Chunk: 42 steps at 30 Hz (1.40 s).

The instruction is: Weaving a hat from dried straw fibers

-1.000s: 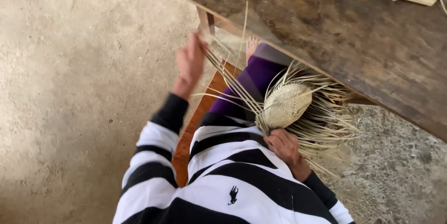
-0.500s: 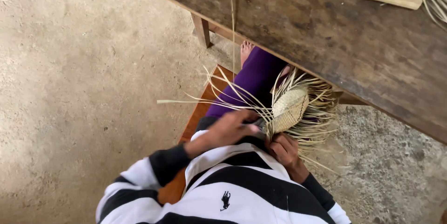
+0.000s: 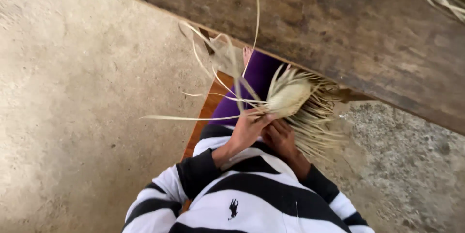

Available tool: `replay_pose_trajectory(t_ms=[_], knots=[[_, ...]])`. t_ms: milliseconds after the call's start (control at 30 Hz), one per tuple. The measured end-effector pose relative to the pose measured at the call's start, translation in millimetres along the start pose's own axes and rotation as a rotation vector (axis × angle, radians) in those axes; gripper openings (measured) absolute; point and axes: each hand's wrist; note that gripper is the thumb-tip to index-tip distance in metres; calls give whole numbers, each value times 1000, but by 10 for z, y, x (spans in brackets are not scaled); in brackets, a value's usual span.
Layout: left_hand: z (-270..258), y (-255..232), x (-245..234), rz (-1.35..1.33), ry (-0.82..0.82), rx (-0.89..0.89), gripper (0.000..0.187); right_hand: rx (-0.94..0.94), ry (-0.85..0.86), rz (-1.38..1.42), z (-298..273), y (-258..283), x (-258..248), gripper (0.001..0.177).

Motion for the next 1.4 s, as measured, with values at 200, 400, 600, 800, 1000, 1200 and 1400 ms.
replay_pose_trajectory(t_ms=[200,400,600,800,1000,1200,1400], knots=[[11,215,-156,-15,-52,-82,37,619,-59,255,152,251,-387,33],[-181,-141,-68,51,42,-108,42,1233,-293,519,254,171,-599,27],[-139,-12,-148,118,103,-134,42,1424,-389,625,546,198,-683,11],[-135,-35,-47,112,56,-143,26,1412,-273,606,615,187,-819,24],[-159,133,-73,189,47,-152,22,1411,-428,684,584,155,-688,19],[-164,181,-63,221,36,-174,24,1357,-437,687,506,107,-682,14],[-186,-122,107,110,-6,-293,19,926,-409,586,597,406,-758,11]])
Point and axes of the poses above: each hand's wrist, its own z-axis towards the middle knuckle, its own x-axis out of the palm, y = z × x, and after that the axes turned 8 degrees about -x, right-handed
